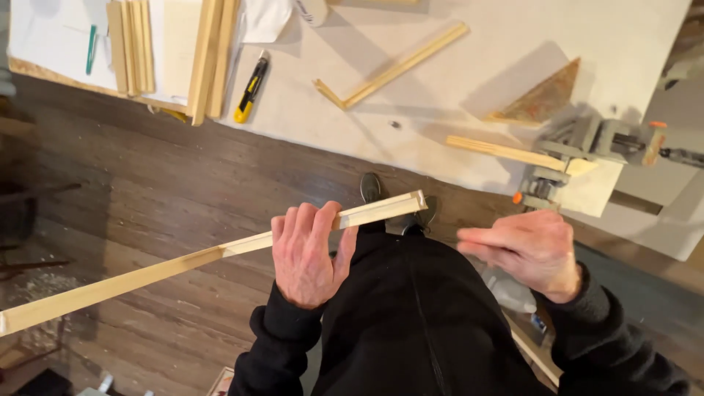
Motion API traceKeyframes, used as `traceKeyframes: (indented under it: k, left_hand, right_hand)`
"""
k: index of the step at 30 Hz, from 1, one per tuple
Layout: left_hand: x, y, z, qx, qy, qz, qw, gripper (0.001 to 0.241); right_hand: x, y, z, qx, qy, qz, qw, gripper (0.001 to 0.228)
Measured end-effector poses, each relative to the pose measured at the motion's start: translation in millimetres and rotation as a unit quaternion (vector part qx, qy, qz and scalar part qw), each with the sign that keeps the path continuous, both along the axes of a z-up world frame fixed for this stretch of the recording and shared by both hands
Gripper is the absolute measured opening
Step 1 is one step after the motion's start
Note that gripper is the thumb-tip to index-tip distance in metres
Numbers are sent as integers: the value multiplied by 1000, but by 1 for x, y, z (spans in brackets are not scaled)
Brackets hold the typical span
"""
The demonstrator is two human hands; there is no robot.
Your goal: Assembling and gluing wooden pieces to form a picture frame using clamps and a hammer.
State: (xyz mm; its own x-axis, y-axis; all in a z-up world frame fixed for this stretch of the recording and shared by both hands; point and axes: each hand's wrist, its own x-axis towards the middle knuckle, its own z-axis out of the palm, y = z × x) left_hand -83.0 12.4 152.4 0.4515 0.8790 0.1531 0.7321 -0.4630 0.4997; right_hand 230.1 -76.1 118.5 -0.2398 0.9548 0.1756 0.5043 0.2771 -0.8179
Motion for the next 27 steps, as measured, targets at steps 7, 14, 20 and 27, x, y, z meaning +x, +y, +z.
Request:
traceKeyframes:
  k: [7, 14, 20, 27]
  left_hand:
    - [21, -22, 10, 44, -10, -60, 997, 28]
    - [35, -36, 21, 59, -22, -74, 995, 28]
    - [39, -42, 24, 63, -25, -61, 996, 30]
    - [40, -44, 24, 62, -17, -54, 996, 30]
  right_hand:
    - [9, -12, 48, 12, 86, -19, 996, 37]
    - [15, -18, 59, 12, 45, 5, 999, 47]
    - [18, -17, 58, 48, 26, 18, 998, 40]
    - [25, -27, 47, 78, 73, 30, 994, 32]
